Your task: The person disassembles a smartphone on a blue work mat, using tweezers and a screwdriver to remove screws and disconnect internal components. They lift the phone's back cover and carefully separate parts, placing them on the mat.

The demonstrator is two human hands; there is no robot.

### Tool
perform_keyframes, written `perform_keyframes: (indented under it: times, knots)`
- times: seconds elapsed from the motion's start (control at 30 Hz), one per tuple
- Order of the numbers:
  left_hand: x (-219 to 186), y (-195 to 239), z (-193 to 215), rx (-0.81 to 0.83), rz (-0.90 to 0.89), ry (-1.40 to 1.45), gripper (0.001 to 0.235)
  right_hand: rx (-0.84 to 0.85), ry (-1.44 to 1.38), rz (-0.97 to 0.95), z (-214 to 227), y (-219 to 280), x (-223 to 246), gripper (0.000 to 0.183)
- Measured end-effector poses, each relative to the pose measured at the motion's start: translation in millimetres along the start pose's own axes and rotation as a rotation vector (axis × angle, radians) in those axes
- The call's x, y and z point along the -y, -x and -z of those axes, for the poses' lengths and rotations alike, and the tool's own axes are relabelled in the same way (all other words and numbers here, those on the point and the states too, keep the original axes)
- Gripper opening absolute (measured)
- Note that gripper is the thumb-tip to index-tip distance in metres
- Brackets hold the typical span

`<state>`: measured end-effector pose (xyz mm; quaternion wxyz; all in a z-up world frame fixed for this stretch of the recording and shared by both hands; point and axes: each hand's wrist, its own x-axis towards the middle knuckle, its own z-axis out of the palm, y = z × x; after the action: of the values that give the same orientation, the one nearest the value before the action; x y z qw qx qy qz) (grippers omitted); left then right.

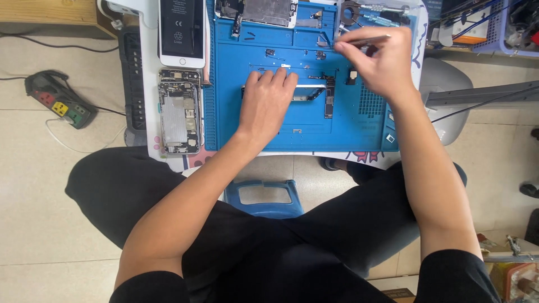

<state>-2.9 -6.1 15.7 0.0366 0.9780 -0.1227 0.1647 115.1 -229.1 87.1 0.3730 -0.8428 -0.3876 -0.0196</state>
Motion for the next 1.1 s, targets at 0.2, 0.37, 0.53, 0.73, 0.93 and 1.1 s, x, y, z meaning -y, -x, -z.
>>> perform_keyframes:
  times: [0.2,0.37,0.53,0.73,0.93,1.1]
  knots:
    - [2,-3,0,-0.002,0.005,0.004,0.035,-0.028,0.31,0.095,-38,-15,-55,0.006]
    - [2,-2,1,-0.02,-0.001,0.016,0.038,-0.051,0.326,0.072,-47,-16,-62,0.007]
    - [2,-1,1,0.006,-0.001,0.014,0.041,-0.065,0.345,0.072,-47,-14,-62,0.005]
    - [1,0,1,-0.023,-0.003,0.03,0.032,-0.051,0.404,0.08,-45,-13,-61,0.004]
    - [1,0,1,-0.037,-0.01,0.011,0.031,-0.043,0.383,0.112,-28,-14,-34,0.003]
    - [0,-1,0,0.037,-0.009,0.004,0.04,-0.178,0.068,0.022,14,4,28,0.006]
